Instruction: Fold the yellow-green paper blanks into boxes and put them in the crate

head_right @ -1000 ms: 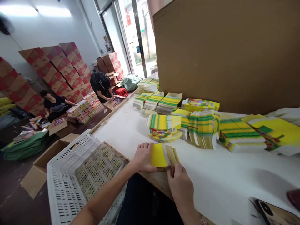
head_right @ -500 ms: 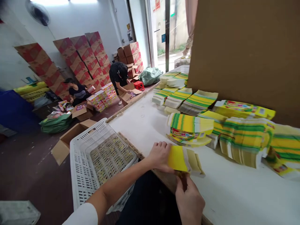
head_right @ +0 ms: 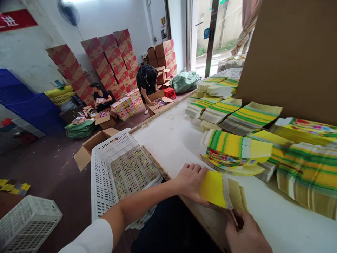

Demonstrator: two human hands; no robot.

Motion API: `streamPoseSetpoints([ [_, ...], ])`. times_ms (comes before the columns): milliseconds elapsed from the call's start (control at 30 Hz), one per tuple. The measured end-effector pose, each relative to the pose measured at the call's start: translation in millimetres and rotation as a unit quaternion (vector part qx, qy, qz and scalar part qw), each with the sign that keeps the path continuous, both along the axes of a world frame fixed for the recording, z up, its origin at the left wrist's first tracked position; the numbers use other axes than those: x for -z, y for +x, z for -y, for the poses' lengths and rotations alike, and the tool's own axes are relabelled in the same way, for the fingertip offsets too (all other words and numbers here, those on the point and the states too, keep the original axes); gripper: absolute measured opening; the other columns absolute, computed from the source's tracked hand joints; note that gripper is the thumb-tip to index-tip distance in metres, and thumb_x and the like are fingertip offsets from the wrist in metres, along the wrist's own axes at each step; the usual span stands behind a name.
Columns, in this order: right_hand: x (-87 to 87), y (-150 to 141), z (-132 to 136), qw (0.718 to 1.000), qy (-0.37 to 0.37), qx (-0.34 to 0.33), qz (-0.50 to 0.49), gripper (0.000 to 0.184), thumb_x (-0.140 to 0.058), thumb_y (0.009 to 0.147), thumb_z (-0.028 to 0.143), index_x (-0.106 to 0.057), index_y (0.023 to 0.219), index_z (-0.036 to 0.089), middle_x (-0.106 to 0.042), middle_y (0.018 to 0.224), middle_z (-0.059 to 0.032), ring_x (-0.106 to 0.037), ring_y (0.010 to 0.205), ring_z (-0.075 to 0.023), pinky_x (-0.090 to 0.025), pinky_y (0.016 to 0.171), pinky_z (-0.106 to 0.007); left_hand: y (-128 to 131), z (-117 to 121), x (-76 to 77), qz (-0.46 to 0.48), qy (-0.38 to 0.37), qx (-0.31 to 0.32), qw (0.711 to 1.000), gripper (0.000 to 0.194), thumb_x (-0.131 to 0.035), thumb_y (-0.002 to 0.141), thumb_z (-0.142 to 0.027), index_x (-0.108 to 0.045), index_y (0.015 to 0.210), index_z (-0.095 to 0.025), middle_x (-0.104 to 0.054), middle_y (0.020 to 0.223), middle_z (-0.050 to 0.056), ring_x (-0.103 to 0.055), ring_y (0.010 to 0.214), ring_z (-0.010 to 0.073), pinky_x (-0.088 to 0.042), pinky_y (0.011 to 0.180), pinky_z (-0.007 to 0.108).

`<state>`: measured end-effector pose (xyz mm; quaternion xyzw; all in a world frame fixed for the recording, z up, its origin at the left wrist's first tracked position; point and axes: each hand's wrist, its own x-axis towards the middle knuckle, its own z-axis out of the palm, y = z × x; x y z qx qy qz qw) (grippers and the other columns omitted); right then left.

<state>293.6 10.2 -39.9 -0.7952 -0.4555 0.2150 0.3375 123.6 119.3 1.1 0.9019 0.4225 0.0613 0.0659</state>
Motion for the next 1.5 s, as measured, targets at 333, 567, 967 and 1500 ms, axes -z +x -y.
streamPoseSetpoints([
  [333, 1.0, 20.9, 3.0, 0.996, -0.069, -0.049, -0.025, 0.023, -0.058, 0.061, 0.06, -0.049, 0.059, 0.038, -0.061, 0.056, -0.0062, -0.056, 0.051, -0.0327, -0.04, 0.056, -0.045, 3.6, 7.4, -13.7, 0.009, -0.021, -0.039, 0.999, 0.099, -0.063, 0.061, -0.092, -0.049, 0.124, -0.016, -0.063, 0.116, 0.015, -0.061, 0.106, 0.0322, -0.044, 0.101, 0.045],
  [567, 14.6, 35.0, 23.2, 0.971, -0.019, -0.225, -0.078, 0.027, -0.062, 0.071, 0.054, -0.059, 0.066, 0.027, -0.074, 0.072, -0.0006, -0.066, 0.056, -0.0232, -0.052, 0.056, -0.034, 5.4, 6.0, -23.9, -0.017, -0.047, -0.051, 0.997, 0.095, -0.063, 0.064, -0.09, -0.05, 0.125, -0.019, -0.062, 0.12, 0.015, -0.059, 0.112, 0.0337, -0.042, 0.103, 0.046],
  [967, -31.9, 51.8, 28.0, 0.967, 0.06, -0.203, -0.14, 0.037, -0.073, 0.08, 0.036, -0.068, 0.113, 0.019, -0.076, 0.113, -0.0097, -0.072, 0.101, -0.0253, -0.057, 0.095, -0.044, 7.9, 2.4, -31.5, -0.063, -0.002, -0.047, 0.997, 0.092, -0.058, 0.075, -0.084, -0.046, 0.133, -0.014, -0.059, 0.124, 0.016, -0.056, 0.116, 0.0352, -0.04, 0.098, 0.045],
  [1500, -9.5, 42.1, 19.7, 0.947, 0.177, -0.184, 0.196, 0.029, -0.047, 0.102, 0.021, -0.075, 0.097, 0.021, -0.074, 0.099, -0.007, -0.065, 0.091, -0.021, -0.051, 0.081, -0.032, 7.9, 2.0, -29.9, -0.069, -0.001, -0.051, 0.996, 0.091, -0.05, 0.078, -0.088, -0.044, 0.134, -0.016, -0.059, 0.124, 0.015, -0.054, 0.115, 0.034, -0.039, 0.097, 0.043],
])
